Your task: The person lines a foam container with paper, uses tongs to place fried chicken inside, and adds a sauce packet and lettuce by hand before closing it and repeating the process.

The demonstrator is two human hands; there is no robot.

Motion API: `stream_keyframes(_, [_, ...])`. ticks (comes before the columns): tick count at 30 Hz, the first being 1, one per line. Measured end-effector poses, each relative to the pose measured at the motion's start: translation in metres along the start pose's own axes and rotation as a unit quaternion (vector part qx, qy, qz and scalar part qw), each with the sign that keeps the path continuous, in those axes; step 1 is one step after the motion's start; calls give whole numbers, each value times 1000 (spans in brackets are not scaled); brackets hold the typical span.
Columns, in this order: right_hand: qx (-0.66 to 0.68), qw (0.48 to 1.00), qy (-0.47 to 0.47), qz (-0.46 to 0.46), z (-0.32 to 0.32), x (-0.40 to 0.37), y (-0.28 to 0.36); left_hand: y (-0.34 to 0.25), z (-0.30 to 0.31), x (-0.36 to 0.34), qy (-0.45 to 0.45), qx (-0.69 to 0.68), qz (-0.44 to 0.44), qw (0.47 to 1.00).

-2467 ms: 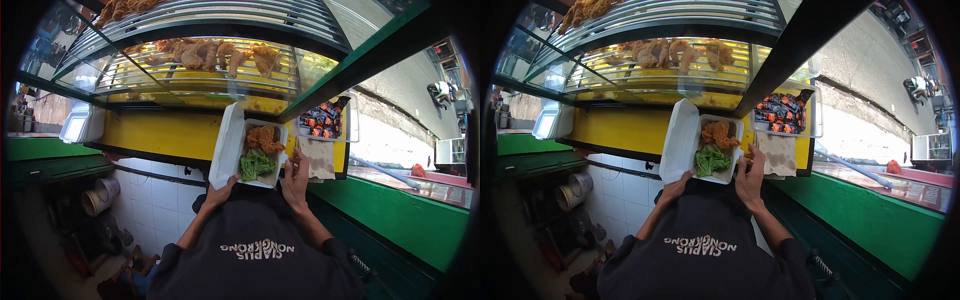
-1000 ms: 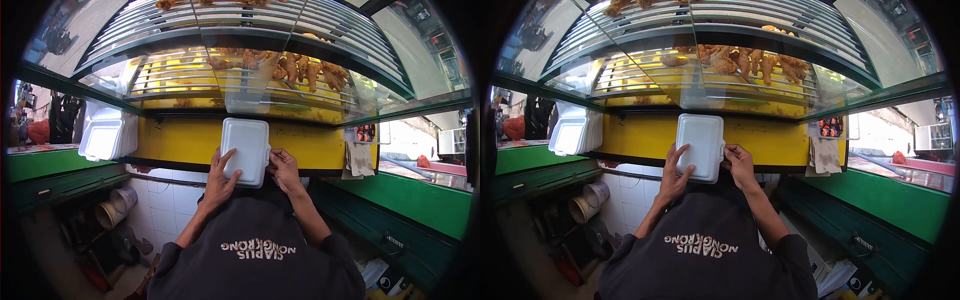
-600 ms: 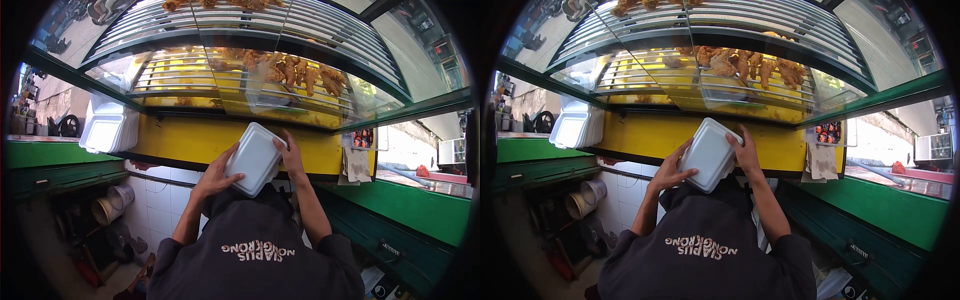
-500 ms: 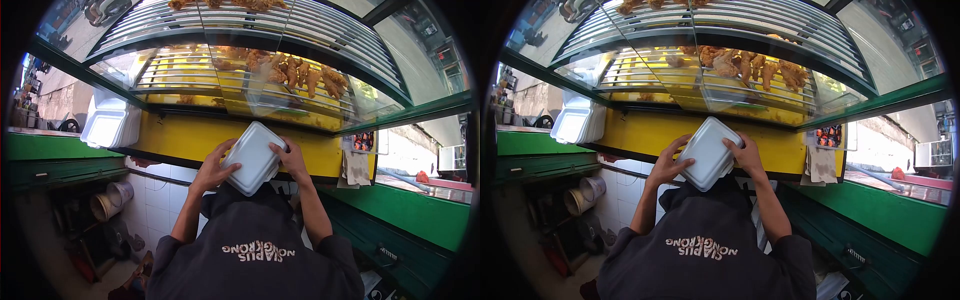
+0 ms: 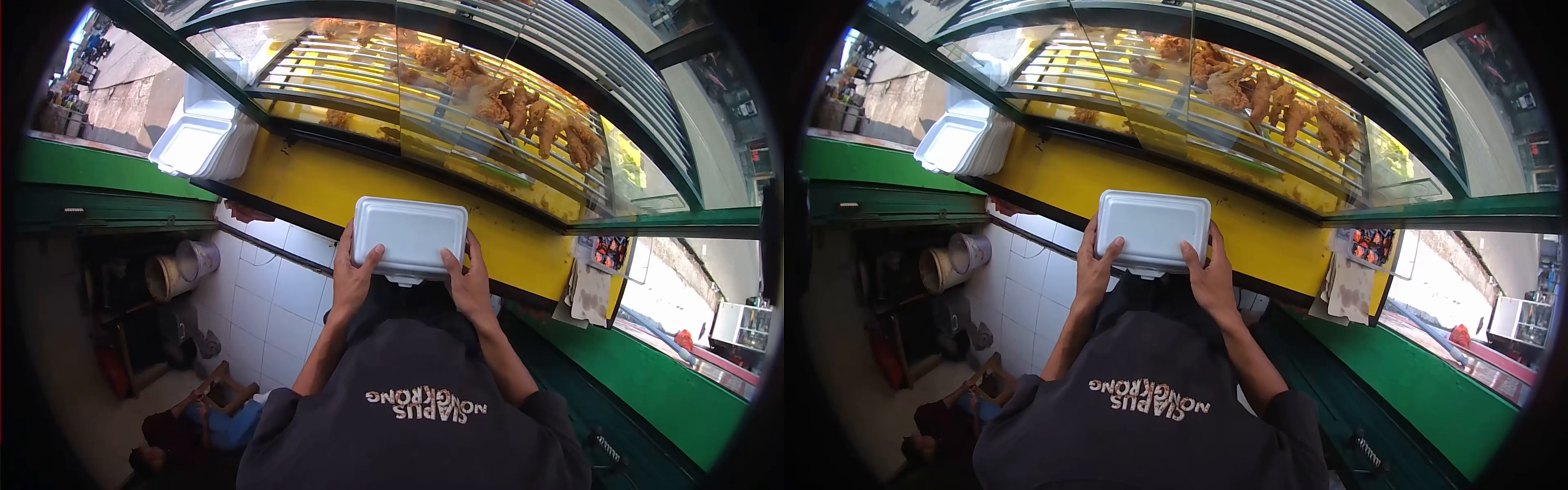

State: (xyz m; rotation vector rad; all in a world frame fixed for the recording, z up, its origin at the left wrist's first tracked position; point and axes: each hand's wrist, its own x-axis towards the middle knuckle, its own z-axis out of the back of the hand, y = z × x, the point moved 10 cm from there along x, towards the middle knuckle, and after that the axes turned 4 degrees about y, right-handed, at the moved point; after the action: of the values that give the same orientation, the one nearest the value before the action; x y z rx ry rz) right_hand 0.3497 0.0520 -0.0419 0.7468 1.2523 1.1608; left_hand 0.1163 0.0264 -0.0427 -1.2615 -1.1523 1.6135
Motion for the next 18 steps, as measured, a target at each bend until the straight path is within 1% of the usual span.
stream_keyframes(1, [-2,999,-8,49,2,0,11,4,2,0,-16,-1,5,1000])
stream_keyframes(2, [-2,999,-4,50,3,-2,15,5,3,-1,-33,-3,11,999])
stream_keyframes(4, [-161,977,-31,137,8,-12,50,-5,-2,0,-44,-7,6,999])
stream_keyframes(5, [-161,977,-27,138,10,-15,50,-9,-2,0,-50,-10,3,999])
stream_keyframes(6, [-254,941,-19,223,5,-24,65,-7,-2,2,-53,-10,5,999])
stream_keyframes(7, [-342,889,-13,306,-4,-36,76,-4,-3,5,-54,-15,6,998])
stream_keyframes(8, [-342,889,-13,306,-6,-39,74,-2,-4,7,-53,-20,7,998])
stream_keyframes(10, [-371,856,30,359,-31,-49,68,-5,-4,11,-50,-13,1,999])
stream_keyframes(12, [-374,855,9,360,-36,-49,60,-8,-3,13,-42,-7,-6,999])
stream_keyframes(15, [-390,848,-4,359,-42,-49,61,-6,-1,16,-21,-9,11,1000])
stream_keyframes(18, [-389,851,-18,352,-47,-46,63,-11,-2,26,16,-14,10,1000])
